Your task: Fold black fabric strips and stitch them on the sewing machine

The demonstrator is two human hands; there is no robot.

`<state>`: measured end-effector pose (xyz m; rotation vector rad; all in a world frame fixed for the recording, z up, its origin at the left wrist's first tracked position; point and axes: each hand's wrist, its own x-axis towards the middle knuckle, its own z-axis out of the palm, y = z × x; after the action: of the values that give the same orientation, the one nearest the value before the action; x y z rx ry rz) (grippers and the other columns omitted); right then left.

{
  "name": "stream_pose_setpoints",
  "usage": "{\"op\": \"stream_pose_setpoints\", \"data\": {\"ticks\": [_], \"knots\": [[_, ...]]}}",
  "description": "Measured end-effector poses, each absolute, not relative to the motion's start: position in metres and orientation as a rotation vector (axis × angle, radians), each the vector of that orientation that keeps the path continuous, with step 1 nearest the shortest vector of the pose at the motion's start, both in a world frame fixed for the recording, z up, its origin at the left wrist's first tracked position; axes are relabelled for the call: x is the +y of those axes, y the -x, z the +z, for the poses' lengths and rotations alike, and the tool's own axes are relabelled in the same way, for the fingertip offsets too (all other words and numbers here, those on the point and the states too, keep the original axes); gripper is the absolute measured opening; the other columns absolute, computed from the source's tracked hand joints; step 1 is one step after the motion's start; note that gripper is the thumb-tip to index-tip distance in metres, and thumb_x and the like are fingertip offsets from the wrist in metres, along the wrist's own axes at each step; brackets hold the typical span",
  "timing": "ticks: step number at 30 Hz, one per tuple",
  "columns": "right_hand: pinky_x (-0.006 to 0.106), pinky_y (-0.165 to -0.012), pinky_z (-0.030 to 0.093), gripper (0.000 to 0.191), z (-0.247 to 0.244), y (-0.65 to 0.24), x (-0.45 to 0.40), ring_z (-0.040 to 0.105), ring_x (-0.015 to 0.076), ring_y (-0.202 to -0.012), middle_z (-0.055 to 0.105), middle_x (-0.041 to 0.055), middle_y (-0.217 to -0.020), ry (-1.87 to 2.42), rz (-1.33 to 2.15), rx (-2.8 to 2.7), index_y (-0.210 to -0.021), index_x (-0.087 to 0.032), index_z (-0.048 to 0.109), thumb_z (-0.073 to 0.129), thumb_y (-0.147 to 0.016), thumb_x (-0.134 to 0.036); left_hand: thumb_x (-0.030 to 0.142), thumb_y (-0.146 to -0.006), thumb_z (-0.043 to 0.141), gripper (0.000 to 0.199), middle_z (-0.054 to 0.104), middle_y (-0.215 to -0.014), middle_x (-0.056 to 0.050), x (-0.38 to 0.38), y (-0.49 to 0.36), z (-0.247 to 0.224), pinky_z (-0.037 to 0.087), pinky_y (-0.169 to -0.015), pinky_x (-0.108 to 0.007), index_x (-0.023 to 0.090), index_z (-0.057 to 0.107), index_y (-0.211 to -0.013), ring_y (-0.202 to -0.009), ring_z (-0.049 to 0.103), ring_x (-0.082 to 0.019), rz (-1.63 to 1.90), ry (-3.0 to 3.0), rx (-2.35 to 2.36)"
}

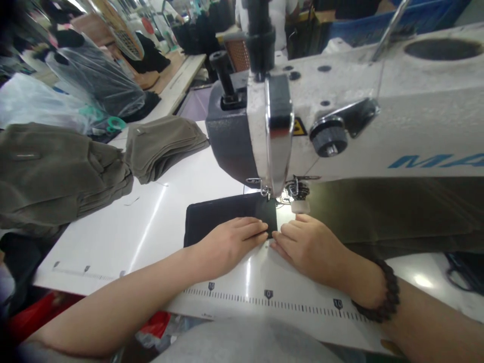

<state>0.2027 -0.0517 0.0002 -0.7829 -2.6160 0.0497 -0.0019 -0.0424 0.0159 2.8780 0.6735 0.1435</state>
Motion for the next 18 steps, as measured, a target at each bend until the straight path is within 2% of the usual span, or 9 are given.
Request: {"op": "stream_pose_setpoints", "data": {"ticks": [12, 18], "knots": [[0.030, -0.057, 0.032, 0.028, -0.006, -0.205, -0.047, 0.045, 0.0124, -0.055, 0.054, 0.0009, -0.059, 0.940, 0.044, -2.628, -0.087, -0.013, 0.064, 0.039, -0.090, -0.025, 0.014, -0.089, 0.038, 0.026, 0.059, -0.108, -0.010, -0.032, 0.000, 0.010, 0.041, -0.097, -0.029, 0.005, 0.056, -0.104, -0.104, 0.053, -0.019, 0.181, -2.970, 0.709], [0.030, -0.062, 0.034, 0.030, -0.008, -0.203, -0.044, 0.050, 0.0130, -0.058, 0.056, 0.0018, -0.063, 1.051, 0.016, -2.611, -0.093, -0.013, 0.063, 0.036, -0.091, -0.028, 0.015, -0.091, 0.034, 0.027, 0.059, -0.107, -0.010, -0.021, -0.001, 0.012, 0.043, -0.094, -0.028, 0.007, 0.057, -0.100, -0.104, 0.054, -0.017, 0.125, -2.943, 0.746]]}}
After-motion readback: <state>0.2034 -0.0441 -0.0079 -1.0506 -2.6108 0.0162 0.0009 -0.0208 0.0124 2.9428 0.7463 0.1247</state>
